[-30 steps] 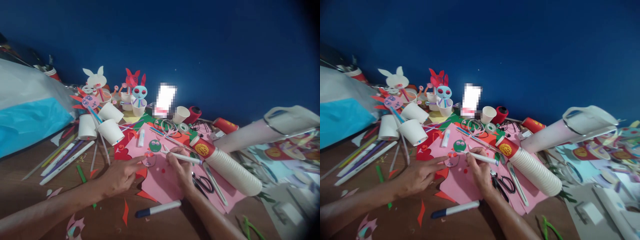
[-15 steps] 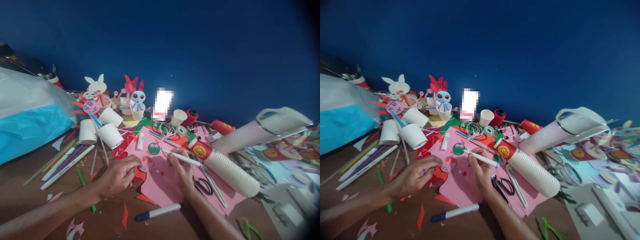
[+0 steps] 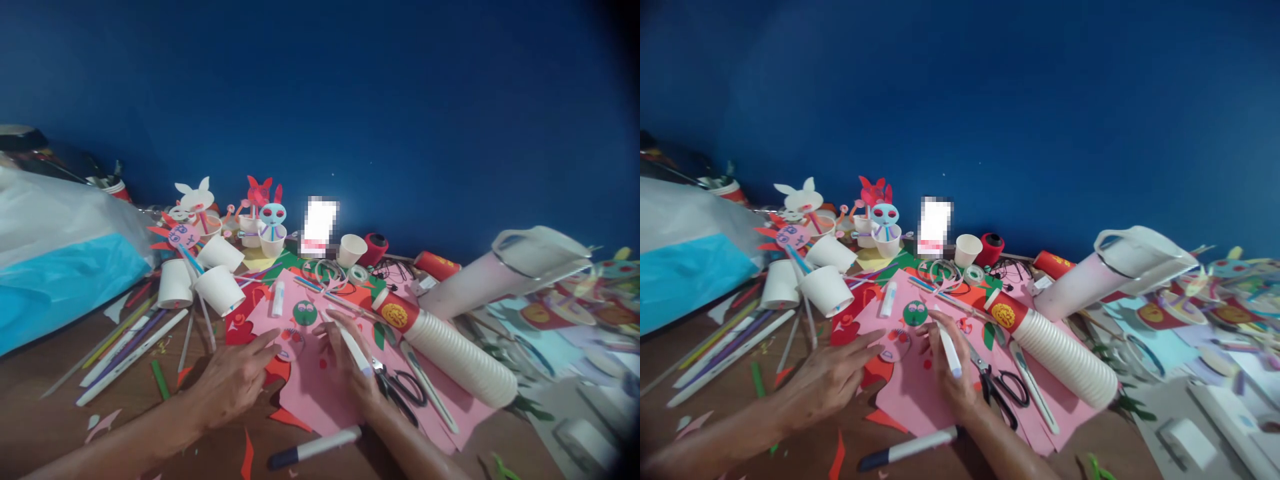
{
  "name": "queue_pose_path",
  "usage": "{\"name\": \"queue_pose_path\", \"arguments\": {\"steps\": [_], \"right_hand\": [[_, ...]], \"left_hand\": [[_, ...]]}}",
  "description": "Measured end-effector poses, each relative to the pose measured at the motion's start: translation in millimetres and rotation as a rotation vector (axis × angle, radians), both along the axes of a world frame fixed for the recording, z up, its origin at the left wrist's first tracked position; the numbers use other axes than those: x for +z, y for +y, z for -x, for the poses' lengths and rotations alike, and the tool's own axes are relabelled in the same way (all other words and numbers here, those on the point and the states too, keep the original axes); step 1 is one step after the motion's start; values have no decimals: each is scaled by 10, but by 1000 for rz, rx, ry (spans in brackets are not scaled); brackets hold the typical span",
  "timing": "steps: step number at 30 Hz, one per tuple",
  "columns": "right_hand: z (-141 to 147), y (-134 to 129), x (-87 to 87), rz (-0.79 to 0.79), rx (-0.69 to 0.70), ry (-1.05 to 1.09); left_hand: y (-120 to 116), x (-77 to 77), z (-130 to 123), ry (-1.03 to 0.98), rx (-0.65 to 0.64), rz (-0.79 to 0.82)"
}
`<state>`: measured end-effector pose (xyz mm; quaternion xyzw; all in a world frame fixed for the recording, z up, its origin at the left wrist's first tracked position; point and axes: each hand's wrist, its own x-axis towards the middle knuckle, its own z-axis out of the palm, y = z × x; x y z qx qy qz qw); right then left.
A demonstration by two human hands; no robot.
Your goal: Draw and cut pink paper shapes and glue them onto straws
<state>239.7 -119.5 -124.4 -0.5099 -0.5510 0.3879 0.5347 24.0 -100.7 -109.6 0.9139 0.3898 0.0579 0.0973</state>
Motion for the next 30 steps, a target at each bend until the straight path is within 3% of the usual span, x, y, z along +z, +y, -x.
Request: {"name": "queue_pose_path", "arguments": {"steps": [11, 21, 30], "right_hand": [[-4, -8, -106, -150, 68, -256], [-2, 6, -121, -239, 33, -560], [-17, 10, -103, -271, 88, -601]], "left_hand": [[-2, -9, -14, 67, -8, 19], [-22, 19, -75, 127, 43, 21], [-1, -48, -89, 80, 68, 64]]}}
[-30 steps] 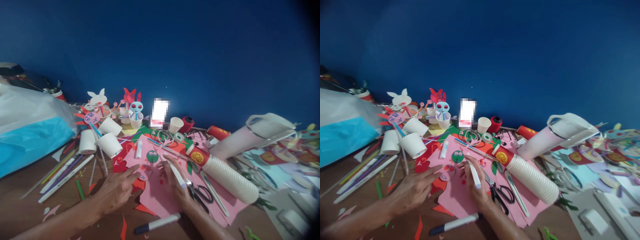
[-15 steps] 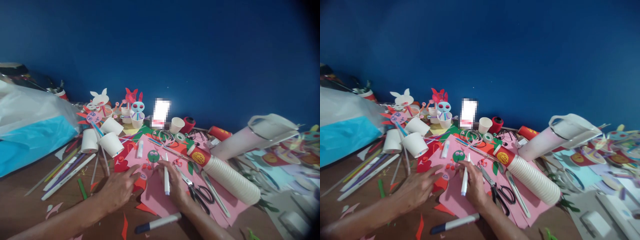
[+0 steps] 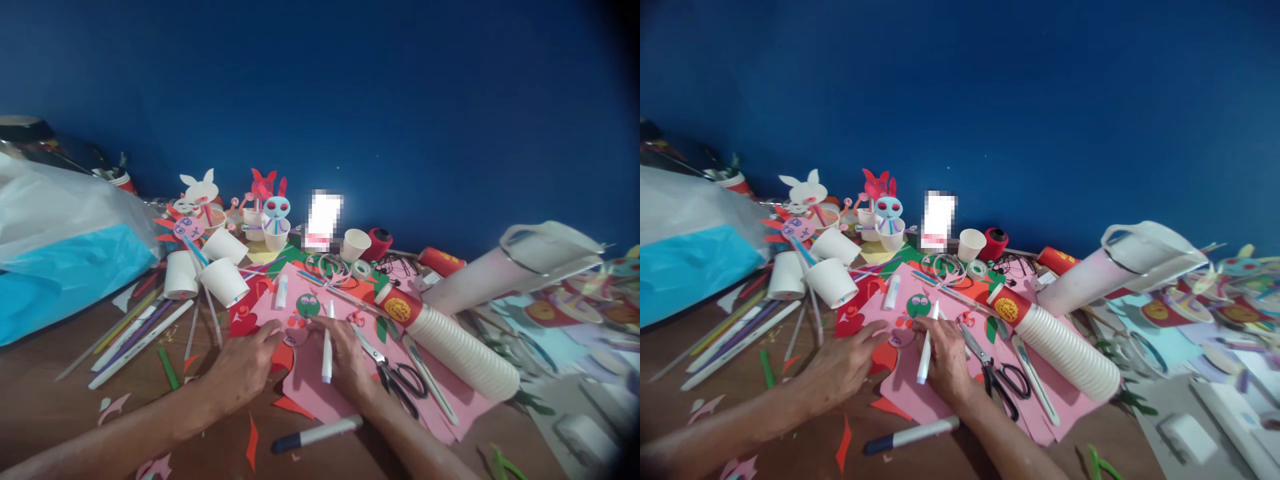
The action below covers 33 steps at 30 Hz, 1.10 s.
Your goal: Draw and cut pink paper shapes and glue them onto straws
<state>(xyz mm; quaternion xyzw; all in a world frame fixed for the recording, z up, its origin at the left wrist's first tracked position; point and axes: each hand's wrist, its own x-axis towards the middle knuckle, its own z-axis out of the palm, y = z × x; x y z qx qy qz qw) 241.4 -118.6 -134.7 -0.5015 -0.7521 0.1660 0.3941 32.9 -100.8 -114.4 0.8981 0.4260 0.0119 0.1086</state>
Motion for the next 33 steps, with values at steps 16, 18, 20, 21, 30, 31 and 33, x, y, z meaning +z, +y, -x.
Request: {"name": "queue_pose_path", "arguments": {"steps": [16, 18, 20, 21, 30, 31, 33], "right_hand": [[20, 1, -47, -77, 101, -253], [17, 4, -64, -98, 88, -272], [18, 8, -74, -115, 79, -289], [19, 9, -76, -118, 78, -298], [25, 6, -76, -134, 78, -293], [23, 6, -83, -134, 79, -291], [20, 5, -93, -130, 80, -291]], "left_hand": [[-7, 25, 48, -44, -123, 22], [-12, 27, 39, 2, -140, 33], [-11, 27, 37, 26, -150, 39], [-9, 28, 37, 33, -151, 39], [4, 77, 32, 46, -183, 22], [2, 81, 27, 51, -186, 15], [-1, 82, 19, 55, -188, 7]]}}
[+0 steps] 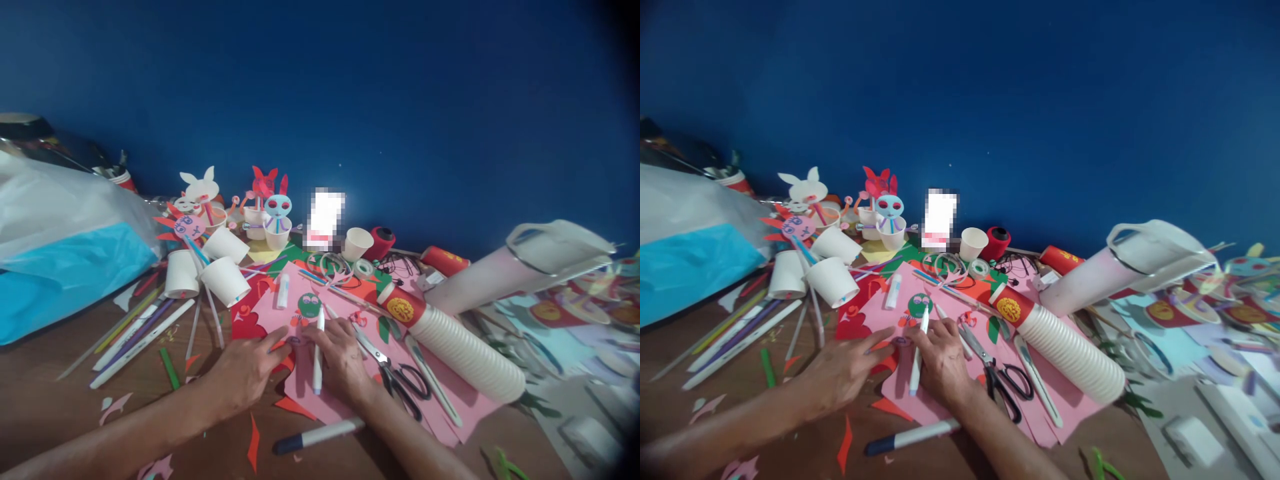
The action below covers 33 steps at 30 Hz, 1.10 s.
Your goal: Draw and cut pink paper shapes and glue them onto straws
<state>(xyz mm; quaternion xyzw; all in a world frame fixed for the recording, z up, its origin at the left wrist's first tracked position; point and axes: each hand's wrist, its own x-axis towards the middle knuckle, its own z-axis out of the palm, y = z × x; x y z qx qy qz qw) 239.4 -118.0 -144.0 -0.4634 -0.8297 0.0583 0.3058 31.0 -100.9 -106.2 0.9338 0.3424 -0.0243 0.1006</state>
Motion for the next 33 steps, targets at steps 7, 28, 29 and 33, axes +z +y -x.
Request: {"name": "queue_pose_path", "arguments": {"steps": [7, 28, 29, 33], "right_hand": [[1, -2, 3, 5, -9, 0], [-21, -6, 35, -5, -22, 112], [-26, -12, 48, -3, -30, 138], [-51, -48, 119, 58, -67, 272]], "left_hand": [[-3, -40, 2, -33, 2, 3], [-11, -19, -9, 52, 11, 5], [-12, -11, -11, 57, 17, 6], [-14, 11, -7, 17, 41, 31]]}}
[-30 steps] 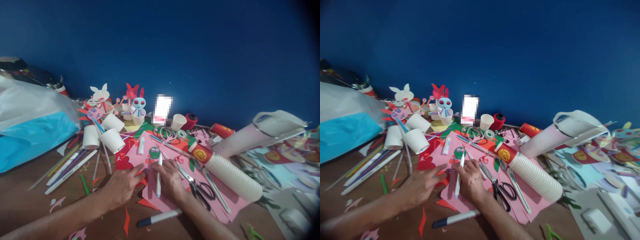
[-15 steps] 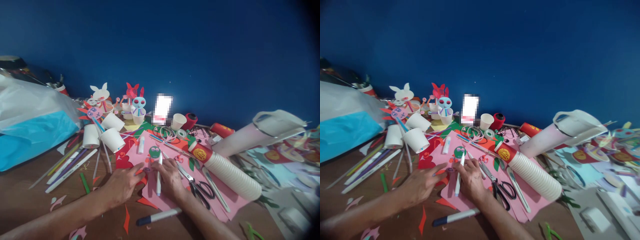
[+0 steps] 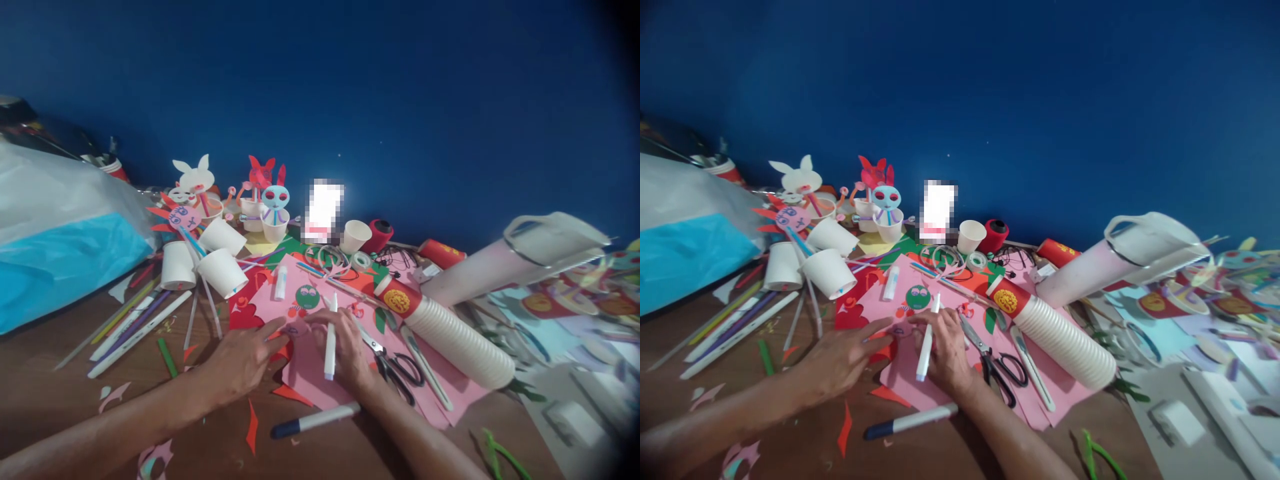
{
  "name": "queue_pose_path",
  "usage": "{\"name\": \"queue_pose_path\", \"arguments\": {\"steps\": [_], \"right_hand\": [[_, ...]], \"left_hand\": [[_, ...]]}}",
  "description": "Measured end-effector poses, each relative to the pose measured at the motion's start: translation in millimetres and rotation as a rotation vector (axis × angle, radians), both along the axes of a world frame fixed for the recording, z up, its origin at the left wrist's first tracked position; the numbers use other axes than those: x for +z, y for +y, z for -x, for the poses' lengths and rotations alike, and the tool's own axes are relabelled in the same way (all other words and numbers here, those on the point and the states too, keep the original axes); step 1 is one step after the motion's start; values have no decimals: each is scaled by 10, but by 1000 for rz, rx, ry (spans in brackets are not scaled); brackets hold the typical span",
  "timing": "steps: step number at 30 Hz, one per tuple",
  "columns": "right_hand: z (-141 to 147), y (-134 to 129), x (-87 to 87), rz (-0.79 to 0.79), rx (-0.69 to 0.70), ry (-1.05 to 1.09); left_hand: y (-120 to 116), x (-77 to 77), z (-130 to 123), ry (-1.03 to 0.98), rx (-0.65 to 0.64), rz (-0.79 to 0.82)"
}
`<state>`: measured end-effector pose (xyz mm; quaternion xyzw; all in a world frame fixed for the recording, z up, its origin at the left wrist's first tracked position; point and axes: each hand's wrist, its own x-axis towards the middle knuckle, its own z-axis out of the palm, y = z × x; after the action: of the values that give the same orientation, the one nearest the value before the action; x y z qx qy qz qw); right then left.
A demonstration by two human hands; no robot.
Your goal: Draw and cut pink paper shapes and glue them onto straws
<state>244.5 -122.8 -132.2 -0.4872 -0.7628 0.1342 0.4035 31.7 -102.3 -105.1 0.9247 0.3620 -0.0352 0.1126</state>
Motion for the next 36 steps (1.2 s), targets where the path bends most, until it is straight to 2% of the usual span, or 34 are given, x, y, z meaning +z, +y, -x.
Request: {"name": "queue_pose_path", "arguments": {"steps": [7, 12, 17, 24, 28, 32, 36], "right_hand": [[-33, -14, 99, 255, 41, 205], [117, 69, 106, 378, -28, 360], [214, 82, 26, 502, -90, 487], [133, 99, 13, 487, -141, 543], [108, 92, 49, 513, -75, 631], [154, 51, 34, 539, -87, 563], [180, 46, 11, 559, -104, 558]], "left_hand": [[-9, 7, -3, -17, 7, 15], [3, 13, -12, 3, -15, 9], [6, -29, -4, -28, -8, -23], [7, -22, 2, -6, -2, 3], [4, -39, 9, 1, 2, -25], [-1, -67, 19, -29, -1, -10], [5, -16, 10, -14, -2, 3]]}}
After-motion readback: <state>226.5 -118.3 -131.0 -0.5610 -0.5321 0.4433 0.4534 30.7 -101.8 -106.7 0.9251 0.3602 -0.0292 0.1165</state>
